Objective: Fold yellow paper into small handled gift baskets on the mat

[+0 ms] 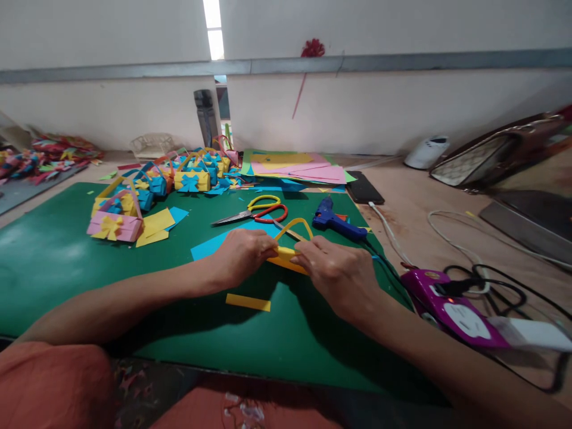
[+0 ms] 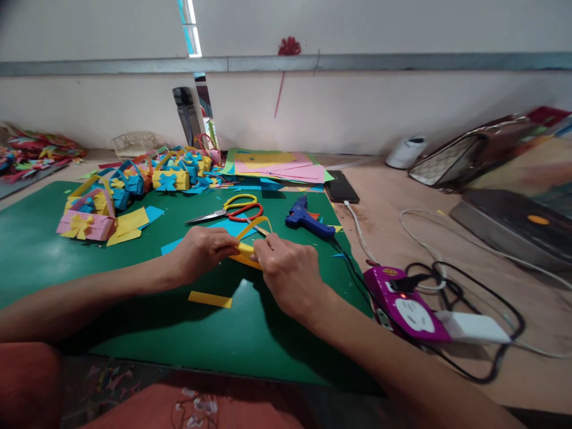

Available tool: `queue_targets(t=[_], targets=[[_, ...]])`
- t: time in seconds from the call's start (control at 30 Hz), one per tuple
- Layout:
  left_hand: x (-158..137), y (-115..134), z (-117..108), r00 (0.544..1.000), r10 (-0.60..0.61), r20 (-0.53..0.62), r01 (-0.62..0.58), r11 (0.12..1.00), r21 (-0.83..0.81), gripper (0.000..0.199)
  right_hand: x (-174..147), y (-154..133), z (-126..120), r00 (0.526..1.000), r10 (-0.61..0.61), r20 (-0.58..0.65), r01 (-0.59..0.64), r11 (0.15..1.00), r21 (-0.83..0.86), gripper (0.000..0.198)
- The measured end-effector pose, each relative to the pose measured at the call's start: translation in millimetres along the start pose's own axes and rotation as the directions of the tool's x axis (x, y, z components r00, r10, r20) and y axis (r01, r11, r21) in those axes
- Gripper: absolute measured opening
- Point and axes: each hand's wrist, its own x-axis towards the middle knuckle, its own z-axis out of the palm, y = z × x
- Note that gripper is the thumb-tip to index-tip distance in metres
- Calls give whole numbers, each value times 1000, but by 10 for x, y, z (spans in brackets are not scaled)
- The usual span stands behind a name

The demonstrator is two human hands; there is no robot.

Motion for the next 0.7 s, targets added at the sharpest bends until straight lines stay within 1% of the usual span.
queue_targets(t=[0.13,0.23,0.33,0.4,0.47,0.6,0.7], targets=[[-14,21,-14,995,77,-59,-73,994,76,21,0,-3,-19,1000,-21,21,21,1000,-16,29],[-15,38,-46,988,113,-103,-104,990,90,23,-1,-2,-24,998,-49,-25,49,999,-1,28],[-13,59,-85,988,115,-107,-101,987,128,25,2,-3,-33,995,-79,-63,80,997,18,27],[-15,73,-104,988,112,-103,-95,982,161,26,5,-6,-45,993,-96,-66,98,995,22,27],[-18,88,-116,986,125,-115,-100,975,199,28,10,-11,-62,992,-105,-68,105,994,3,26],[-26,120,-128,971,175,-162,-127,955,267,29,30,-24,-102,995,-80,-67,73,993,-91,22],[-31,145,-139,967,190,-168,-134,946,295,29,53,-29,-108,993,-93,-67,88,993,-83,22]])
